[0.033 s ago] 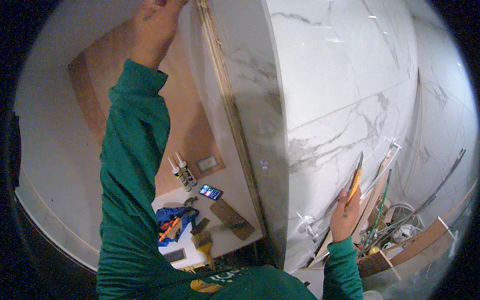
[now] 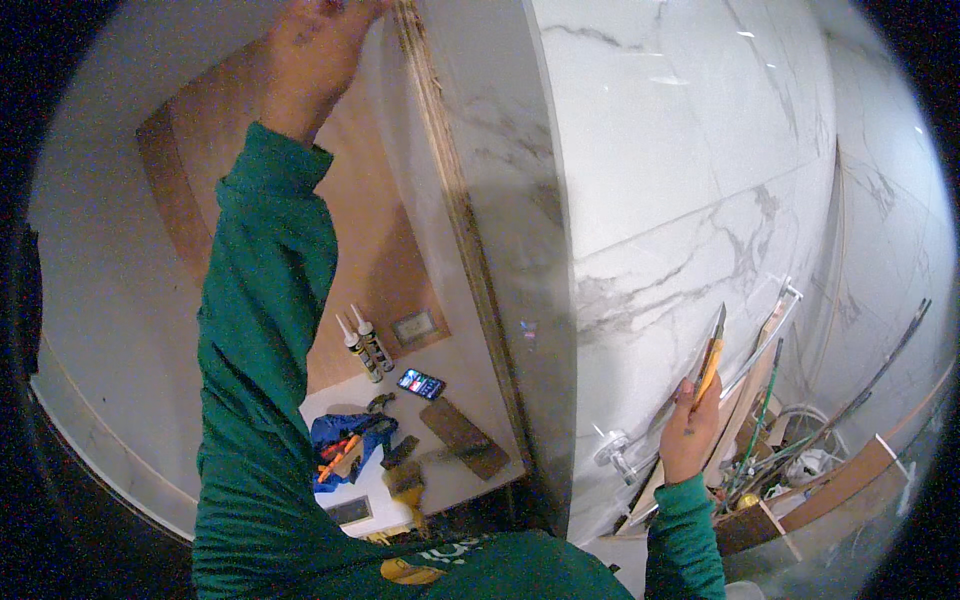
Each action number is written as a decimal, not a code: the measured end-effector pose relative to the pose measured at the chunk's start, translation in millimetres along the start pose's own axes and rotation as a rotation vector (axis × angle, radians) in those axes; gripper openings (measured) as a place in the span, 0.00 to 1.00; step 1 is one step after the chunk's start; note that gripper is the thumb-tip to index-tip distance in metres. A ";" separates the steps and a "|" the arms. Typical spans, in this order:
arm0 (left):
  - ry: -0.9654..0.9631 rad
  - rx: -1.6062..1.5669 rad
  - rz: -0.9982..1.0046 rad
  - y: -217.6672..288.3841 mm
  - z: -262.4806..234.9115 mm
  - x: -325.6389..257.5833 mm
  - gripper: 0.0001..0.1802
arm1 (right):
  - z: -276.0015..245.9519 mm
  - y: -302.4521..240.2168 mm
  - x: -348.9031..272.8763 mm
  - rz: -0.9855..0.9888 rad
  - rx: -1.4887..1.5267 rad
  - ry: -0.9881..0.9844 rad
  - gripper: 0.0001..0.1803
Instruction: The person uses a utility knife to cut along the edge of a marble-patterned wall panel and a wooden trim piece. They then use a metal scraper to remove excess material from the seam between the panel and the trim. The person repeatedly switches between the knife and the scraper to refine the edge of the wall panel.
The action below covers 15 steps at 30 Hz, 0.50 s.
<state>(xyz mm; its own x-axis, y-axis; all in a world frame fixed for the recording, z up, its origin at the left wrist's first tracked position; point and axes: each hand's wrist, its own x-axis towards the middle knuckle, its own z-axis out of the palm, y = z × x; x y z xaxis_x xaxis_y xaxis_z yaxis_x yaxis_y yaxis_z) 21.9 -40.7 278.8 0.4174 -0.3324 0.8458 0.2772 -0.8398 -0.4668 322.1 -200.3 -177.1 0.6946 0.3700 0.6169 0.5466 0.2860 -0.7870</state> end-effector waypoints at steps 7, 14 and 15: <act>-0.127 0.137 -0.086 17.8 5.2 -59.9 0.07 | -1.0 -5.5 0.9 -0.011 -0.025 -0.022 0.17; -0.178 -0.166 -0.380 57.3 5.9 -102.5 0.06 | 0.0 -1.8 4.1 -0.004 -0.019 -0.068 0.16; -0.169 -0.232 -0.428 63.5 8.5 -109.5 0.06 | -1.3 0.9 2.0 0.002 -0.020 -0.061 0.15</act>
<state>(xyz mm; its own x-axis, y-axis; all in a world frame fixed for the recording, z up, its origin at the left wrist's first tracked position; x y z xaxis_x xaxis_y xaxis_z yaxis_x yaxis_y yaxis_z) 1.1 -53.9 154.4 0.4482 0.1199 0.8859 0.2623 -0.9650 -0.0022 324.6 -200.5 -176.6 0.6663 0.4236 0.6137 0.5552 0.2675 -0.7875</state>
